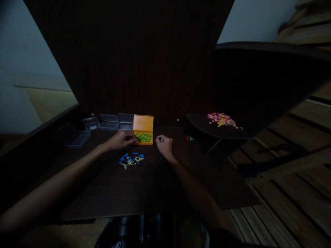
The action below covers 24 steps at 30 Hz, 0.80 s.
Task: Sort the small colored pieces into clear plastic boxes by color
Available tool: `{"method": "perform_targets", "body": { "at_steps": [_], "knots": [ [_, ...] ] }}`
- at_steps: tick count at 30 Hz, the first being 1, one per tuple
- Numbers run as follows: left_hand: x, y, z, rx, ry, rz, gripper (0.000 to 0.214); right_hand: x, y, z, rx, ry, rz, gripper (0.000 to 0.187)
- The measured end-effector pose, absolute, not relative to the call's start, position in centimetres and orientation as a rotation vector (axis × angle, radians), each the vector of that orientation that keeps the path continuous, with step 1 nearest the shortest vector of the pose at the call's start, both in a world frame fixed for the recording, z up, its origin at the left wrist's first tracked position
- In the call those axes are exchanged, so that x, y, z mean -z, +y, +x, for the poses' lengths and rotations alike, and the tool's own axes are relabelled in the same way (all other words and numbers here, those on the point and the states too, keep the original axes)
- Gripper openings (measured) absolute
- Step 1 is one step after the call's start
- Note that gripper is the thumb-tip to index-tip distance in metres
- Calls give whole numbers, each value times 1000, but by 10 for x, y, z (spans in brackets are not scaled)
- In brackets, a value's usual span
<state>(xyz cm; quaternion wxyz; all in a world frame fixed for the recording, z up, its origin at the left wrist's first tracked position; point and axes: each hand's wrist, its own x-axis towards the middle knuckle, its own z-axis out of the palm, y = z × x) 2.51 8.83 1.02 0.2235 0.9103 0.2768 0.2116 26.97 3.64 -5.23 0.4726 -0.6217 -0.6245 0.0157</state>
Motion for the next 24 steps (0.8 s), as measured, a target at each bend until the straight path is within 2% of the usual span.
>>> {"method": "perform_targets", "body": {
  "at_steps": [9,24],
  "knots": [
    [-2,127,34,-262,651,2655,25,55,38,269,-24,-1515,-1522,23],
    [13,145,39,-264,599,2614,15,54,38,268,-60,-1556,-1488,21]
  ]
}}
